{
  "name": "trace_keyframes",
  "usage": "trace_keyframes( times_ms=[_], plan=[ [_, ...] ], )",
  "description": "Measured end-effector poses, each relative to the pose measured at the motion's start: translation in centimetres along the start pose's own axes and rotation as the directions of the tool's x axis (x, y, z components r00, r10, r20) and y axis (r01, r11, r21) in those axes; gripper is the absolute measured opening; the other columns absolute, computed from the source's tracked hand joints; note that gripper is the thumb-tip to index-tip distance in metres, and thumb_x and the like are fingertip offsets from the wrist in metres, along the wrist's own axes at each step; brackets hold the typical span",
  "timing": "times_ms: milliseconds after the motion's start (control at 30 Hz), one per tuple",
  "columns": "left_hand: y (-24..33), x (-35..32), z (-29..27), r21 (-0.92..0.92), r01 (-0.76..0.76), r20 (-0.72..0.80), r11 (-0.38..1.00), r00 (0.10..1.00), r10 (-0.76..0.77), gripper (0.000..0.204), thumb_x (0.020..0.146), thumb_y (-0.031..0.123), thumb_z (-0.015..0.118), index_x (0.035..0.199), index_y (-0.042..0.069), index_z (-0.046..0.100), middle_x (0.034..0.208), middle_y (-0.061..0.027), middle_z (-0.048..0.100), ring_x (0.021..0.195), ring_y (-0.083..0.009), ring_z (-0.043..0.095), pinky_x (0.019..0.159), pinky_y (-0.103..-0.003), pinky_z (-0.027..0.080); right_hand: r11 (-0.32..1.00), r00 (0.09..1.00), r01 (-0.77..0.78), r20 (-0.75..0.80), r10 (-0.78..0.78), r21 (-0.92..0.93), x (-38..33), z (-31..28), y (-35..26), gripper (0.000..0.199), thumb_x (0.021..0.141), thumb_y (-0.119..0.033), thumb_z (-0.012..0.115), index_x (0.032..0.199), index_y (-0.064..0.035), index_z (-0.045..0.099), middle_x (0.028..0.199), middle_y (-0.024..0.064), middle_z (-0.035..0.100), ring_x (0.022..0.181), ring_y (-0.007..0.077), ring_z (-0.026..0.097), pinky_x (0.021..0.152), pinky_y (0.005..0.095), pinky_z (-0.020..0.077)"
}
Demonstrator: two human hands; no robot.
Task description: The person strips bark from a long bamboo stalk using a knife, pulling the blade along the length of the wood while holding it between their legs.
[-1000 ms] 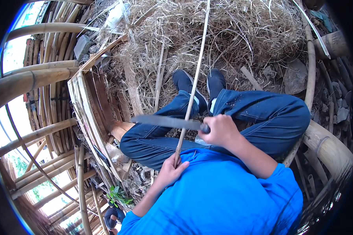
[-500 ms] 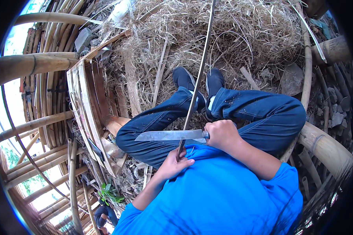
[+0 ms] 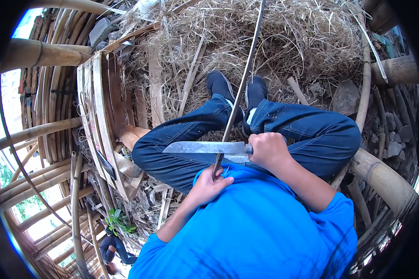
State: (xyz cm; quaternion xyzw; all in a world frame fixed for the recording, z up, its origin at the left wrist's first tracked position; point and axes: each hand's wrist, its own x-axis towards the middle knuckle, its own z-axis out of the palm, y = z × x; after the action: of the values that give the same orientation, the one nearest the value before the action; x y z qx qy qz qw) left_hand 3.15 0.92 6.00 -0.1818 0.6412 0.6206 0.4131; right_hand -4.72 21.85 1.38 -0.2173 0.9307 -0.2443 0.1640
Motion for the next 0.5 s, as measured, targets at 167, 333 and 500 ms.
trace_keyframes(
  times_ms=[167,333,500],
  plan=[
    [0.2,0.0,0.8,0.215,-0.093,-0.142,0.972,0.982,0.125,0.033,0.085,0.018,0.071,0.095,0.0,0.046,0.065,0.0052,0.036,0.056,-0.0039,0.036,0.048,-0.025,0.031,0.999,0.999,-0.03,0.009,0.03,-0.031,-0.2,-0.2,0.2,0.017,0.064,-0.022,0.072,0.071,-0.0075,0.065,0.063,0.0135,0.064,0.059,0.0297,0.065,0.056,0.0395,0.0523],
    [0.1,-0.1,0.8,0.333,-0.063,-0.179,0.941,0.975,0.129,0.031,0.085,0.017,0.07,0.092,0.0,0.045,0.065,0.0027,0.037,0.057,-0.006,0.035,0.049,-0.026,0.031,0.996,0.997,-0.059,0.051,0.063,-0.067,-0.2,-0.7,0.2,0.018,0.064,-0.021,0.072,0.074,-0.0081,0.066,0.065,0.0138,0.065,0.063,0.0303,0.066,0.06,0.0405,0.0529],
    [-0.8,-0.6,1.3,0.332,-0.072,-0.201,0.94,0.969,0.145,0.03,0.085,0.015,0.069,0.092,0.001,0.044,0.068,0.0033,0.035,0.058,-0.0057,0.032,0.049,-0.025,0.03,0.953,0.965,-0.262,-0.069,0.254,-0.154,1.6,-2.3,4.4,0.015,0.072,-0.021,0.068,0.075,-0.0062,0.065,0.071,0.016,0.067,0.068,0.0323,0.068,0.064,0.0416,0.0555]
  ],
)
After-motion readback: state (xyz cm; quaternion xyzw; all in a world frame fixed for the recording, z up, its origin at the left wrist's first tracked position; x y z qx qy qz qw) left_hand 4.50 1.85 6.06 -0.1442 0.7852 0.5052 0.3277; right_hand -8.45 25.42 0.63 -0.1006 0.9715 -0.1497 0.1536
